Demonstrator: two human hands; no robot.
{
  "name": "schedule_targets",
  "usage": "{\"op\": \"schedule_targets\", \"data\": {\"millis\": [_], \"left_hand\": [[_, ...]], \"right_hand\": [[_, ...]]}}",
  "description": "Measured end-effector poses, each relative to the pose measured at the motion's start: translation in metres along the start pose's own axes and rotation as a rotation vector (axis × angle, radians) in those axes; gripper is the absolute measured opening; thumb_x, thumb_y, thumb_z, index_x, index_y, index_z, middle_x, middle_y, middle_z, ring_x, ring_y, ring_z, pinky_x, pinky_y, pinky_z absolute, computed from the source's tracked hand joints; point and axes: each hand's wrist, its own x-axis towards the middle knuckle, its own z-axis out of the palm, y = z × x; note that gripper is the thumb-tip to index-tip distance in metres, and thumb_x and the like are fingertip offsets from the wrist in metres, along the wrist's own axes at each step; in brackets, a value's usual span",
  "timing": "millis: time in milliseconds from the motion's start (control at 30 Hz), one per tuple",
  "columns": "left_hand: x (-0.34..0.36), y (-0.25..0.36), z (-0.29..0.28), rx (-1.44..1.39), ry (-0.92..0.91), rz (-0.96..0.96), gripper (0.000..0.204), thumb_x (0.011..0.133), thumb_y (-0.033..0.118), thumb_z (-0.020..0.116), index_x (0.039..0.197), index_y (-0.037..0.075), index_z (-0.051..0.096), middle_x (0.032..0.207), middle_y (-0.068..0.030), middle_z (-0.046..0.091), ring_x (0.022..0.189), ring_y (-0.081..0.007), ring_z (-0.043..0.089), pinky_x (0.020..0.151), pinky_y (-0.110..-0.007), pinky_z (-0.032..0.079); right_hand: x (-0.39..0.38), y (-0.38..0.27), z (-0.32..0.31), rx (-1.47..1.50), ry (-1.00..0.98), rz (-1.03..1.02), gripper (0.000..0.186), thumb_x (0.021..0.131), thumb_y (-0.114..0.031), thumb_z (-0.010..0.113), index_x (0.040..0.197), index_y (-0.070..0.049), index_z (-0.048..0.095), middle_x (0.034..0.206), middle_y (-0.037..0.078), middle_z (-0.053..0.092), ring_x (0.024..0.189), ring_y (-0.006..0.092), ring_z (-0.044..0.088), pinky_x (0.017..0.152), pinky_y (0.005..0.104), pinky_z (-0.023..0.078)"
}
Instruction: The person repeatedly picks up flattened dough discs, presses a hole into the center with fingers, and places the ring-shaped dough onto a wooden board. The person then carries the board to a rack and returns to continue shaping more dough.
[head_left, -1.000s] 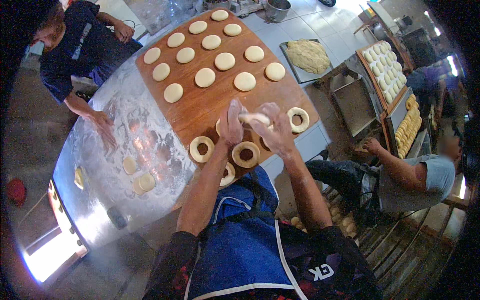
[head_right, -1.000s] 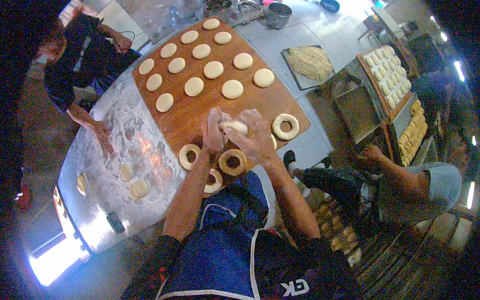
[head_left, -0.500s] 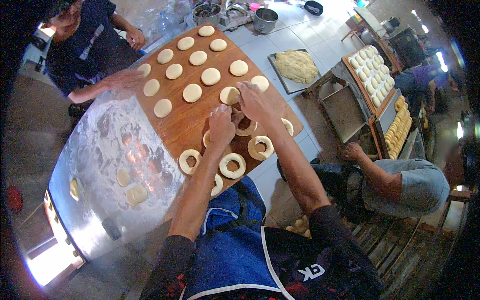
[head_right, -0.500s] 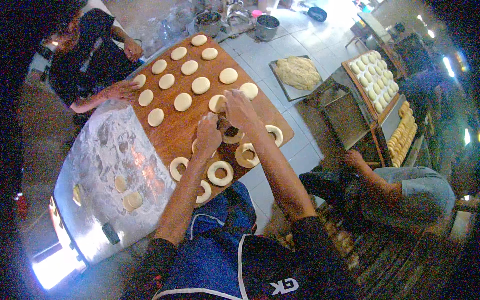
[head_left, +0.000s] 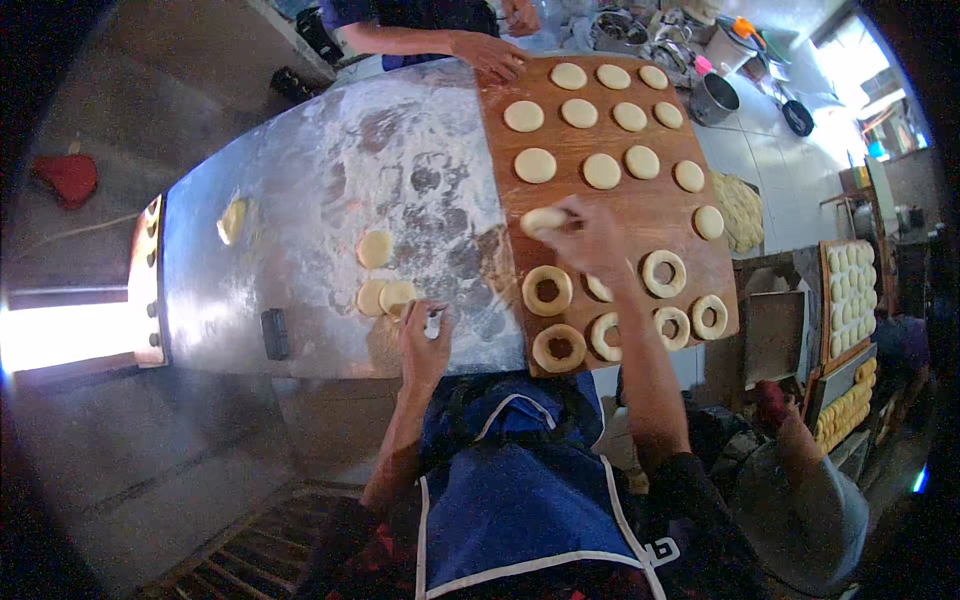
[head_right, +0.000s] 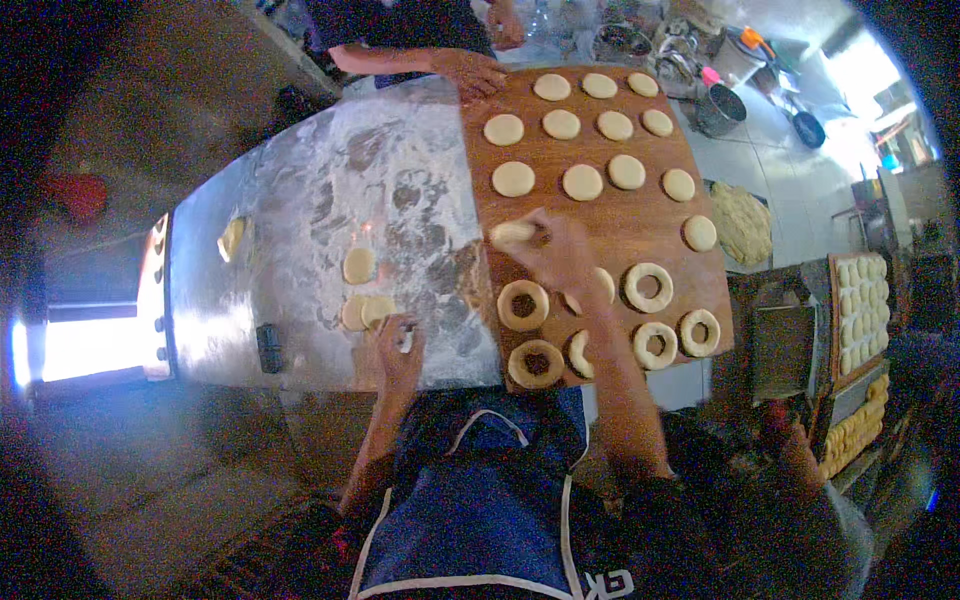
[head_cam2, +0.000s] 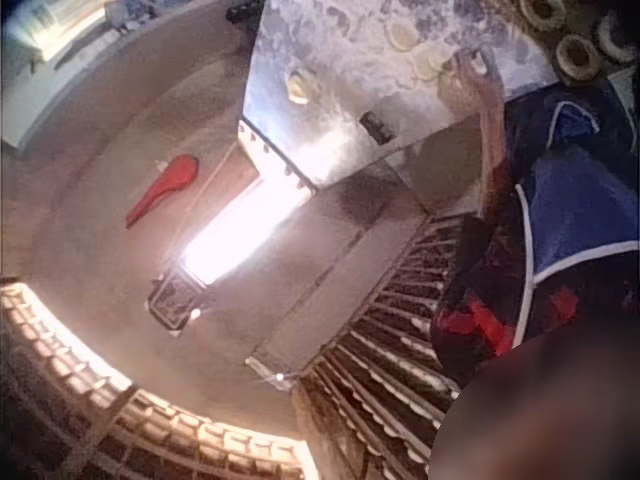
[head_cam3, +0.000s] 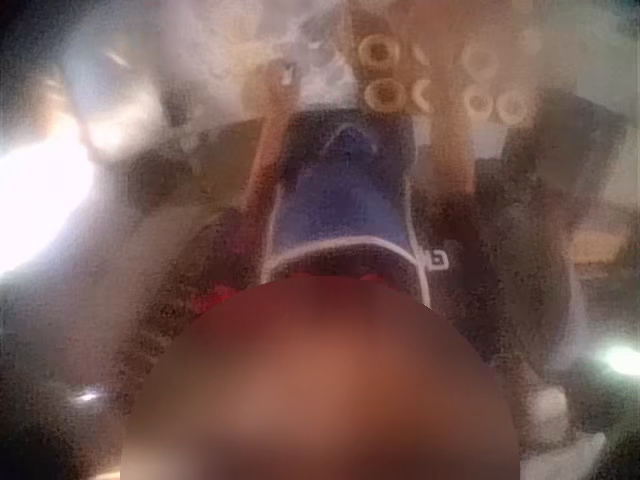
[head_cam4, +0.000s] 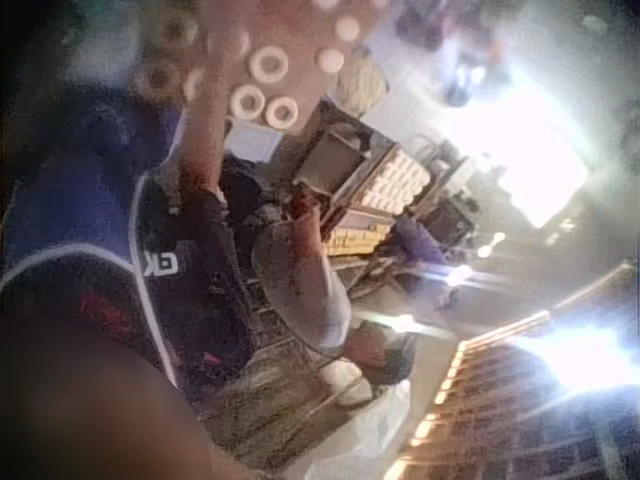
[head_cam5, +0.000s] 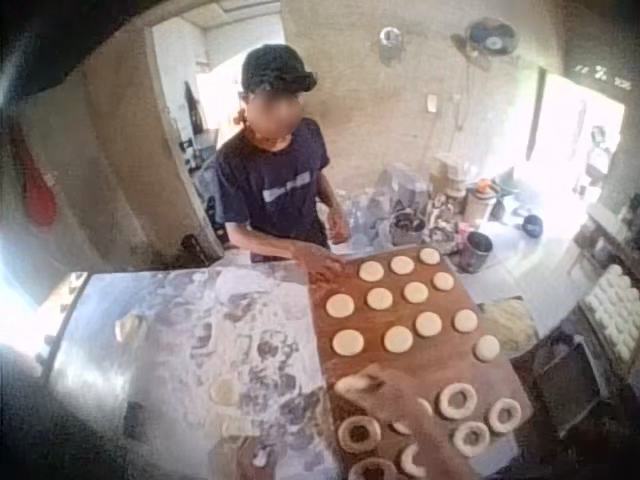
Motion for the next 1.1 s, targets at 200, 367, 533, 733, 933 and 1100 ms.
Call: {"op": "schedule_targets", "data": {"millis": [200,367,533,733,933,1100], "left_hand": [[-0.004,-0.045,-0.035,-0.078,0.138,0.046,0.019,0.083,0.007,0.069,0.101,0.002,0.064,0.092,-0.0126,0.063,0.086,-0.0293,0.062,0.075,-0.039,0.048],[0.014,-0.053,-0.046,-0.225,0.118,0.054,0.021,0.087,0.011,0.068,0.103,0.000,0.062,0.094,-0.0156,0.063,0.086,-0.0307,0.063,0.075,-0.040,0.050],[0.055,-0.056,-0.046,-0.409,0.040,0.011,0.033,0.091,0.021,0.068,0.113,-0.003,0.062,0.101,-0.0162,0.067,0.090,-0.0240,0.066,0.075,-0.034,0.053],[0.062,-0.060,-0.064,-0.560,-0.162,-0.136,0.036,0.091,0.021,0.071,0.114,-0.006,0.063,0.103,-0.0147,0.069,0.091,-0.0181,0.067,0.080,-0.033,0.054],[0.056,-0.075,-0.061,-0.612,-0.163,0.011,0.033,0.093,0.022,0.068,0.117,0.001,0.059,0.104,-0.0130,0.065,0.094,-0.0212,0.065,0.079,-0.034,0.054],[0.056,-0.080,-0.060,-1.523,-0.276,-0.420,0.043,0.093,0.013,0.066,0.132,0.008,0.046,0.114,-0.0097,0.061,0.097,-0.0202,0.064,0.078,-0.030,0.055]], "right_hand": [[0.028,-0.035,0.154,-0.012,-0.175,-0.011,0.034,0.071,-0.020,0.080,0.096,-0.002,0.065,0.087,0.012,0.068,0.081,0.0289,0.067,0.072,0.0381,0.054],[0.035,-0.044,0.180,-0.526,0.039,-0.279,0.029,0.069,-0.016,0.079,0.083,-0.003,0.057,0.081,0.012,0.067,0.074,0.0340,0.066,0.069,0.0427,0.053],[0.002,-0.069,0.166,0.155,-0.196,0.100,0.030,0.072,-0.008,0.078,0.095,-0.002,0.059,0.087,0.012,0.069,0.081,0.0210,0.068,0.073,0.0349,0.055],[-0.028,-0.104,0.180,0.313,-0.114,0.134,0.036,0.076,-0.003,0.077,0.106,-0.002,0.058,0.095,0.012,0.070,0.087,0.0174,0.068,0.076,0.0319,0.055],[-0.043,-0.120,0.195,0.370,-0.113,0.225,0.049,0.076,-0.002,0.077,0.119,-0.004,0.053,0.101,0.011,0.067,0.093,0.0201,0.067,0.081,0.0320,0.055],[-0.049,-0.125,0.201,0.753,-0.253,0.150,0.052,0.082,-0.005,0.067,0.130,-0.004,0.046,0.103,0.008,0.064,0.092,0.0187,0.064,0.080,0.0308,0.053]]}}
